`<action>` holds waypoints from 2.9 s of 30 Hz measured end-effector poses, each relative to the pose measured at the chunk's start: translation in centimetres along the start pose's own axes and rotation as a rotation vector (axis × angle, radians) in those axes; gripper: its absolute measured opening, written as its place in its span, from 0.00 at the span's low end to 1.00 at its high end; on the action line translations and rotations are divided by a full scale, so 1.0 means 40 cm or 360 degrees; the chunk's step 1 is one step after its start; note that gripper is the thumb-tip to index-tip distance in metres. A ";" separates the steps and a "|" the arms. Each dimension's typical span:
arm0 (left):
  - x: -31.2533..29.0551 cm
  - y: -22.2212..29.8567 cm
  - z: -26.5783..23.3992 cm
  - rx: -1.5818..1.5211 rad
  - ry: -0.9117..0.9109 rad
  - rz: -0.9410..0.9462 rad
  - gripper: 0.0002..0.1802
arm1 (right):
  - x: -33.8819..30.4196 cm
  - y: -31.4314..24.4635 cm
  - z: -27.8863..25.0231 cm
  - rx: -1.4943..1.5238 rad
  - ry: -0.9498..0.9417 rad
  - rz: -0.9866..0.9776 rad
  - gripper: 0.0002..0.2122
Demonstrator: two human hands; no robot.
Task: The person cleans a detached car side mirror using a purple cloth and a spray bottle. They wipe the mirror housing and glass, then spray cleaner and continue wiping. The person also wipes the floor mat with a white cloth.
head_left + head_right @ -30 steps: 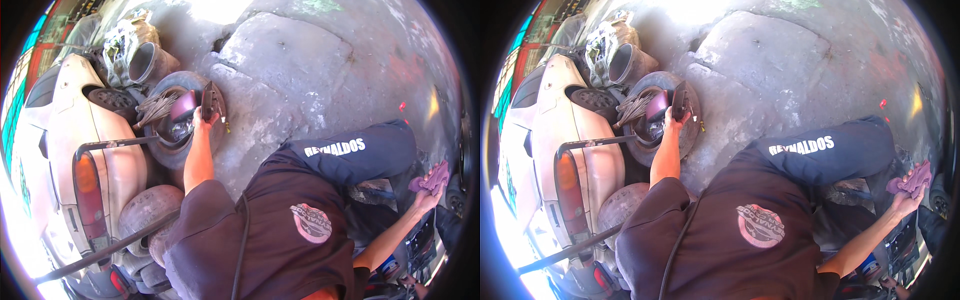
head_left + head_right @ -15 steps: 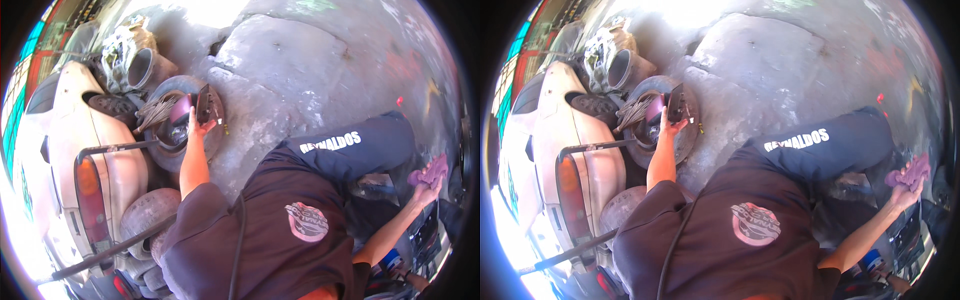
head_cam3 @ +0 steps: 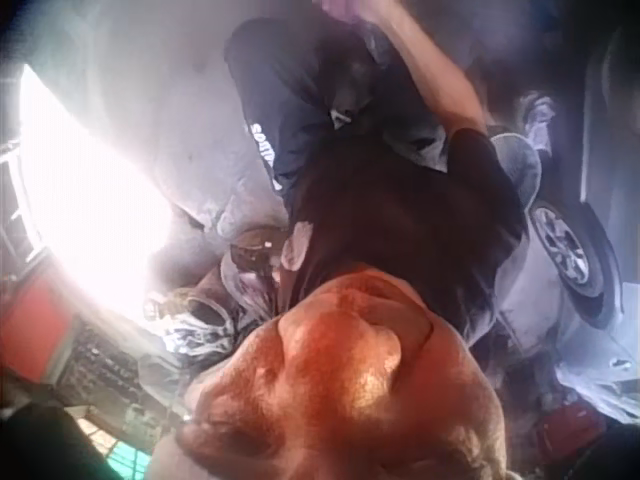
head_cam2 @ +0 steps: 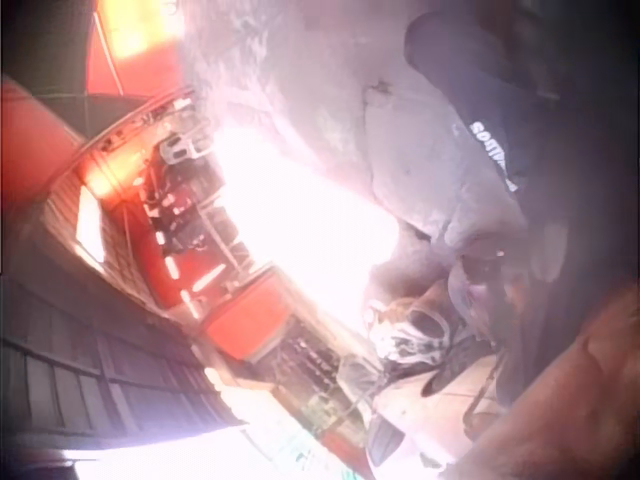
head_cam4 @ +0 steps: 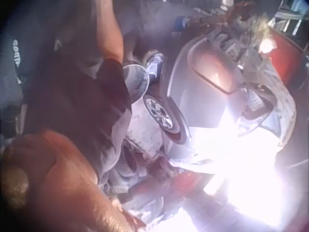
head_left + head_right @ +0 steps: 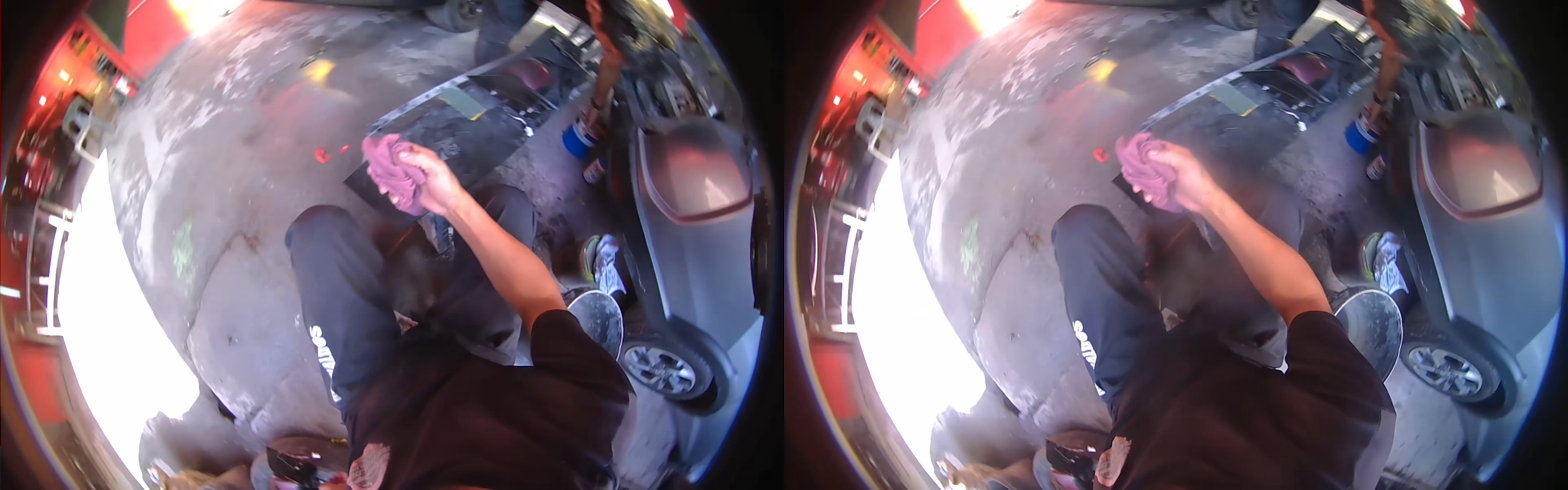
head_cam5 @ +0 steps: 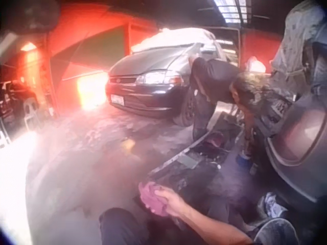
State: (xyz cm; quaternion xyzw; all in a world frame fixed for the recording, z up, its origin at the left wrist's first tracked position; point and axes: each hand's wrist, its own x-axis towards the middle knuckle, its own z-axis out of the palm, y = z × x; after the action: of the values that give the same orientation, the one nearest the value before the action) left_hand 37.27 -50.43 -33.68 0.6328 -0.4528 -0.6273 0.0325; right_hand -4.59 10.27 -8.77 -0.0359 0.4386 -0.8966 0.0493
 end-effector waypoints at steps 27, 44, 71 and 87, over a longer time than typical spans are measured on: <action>-0.660 0.650 1.171 0.1068 -0.1555 0.2379 0.11 | -0.356 -0.230 -0.060 -0.0250 0.0599 -0.0377 0.17; -1.363 -0.051 2.063 0.1628 -0.2408 0.0561 0.59 | -0.532 -0.198 -0.060 -0.1496 -0.0022 -0.0160 0.17; -1.512 -0.068 2.114 0.1118 -0.2546 0.0009 0.23 | -0.501 -0.222 -0.073 -0.1047 0.0107 -0.0284 0.15; -1.104 0.425 1.552 0.0667 -0.2481 0.0863 0.33 | -0.460 -0.235 -0.032 -0.0398 0.0453 -0.0632 0.20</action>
State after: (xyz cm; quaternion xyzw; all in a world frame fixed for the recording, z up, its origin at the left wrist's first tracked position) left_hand -14.19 -0.63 -2.65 -0.1176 -0.5884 -0.7576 -0.2571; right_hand 13.02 19.24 -2.52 -0.0007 0.5327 -0.8237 -0.1943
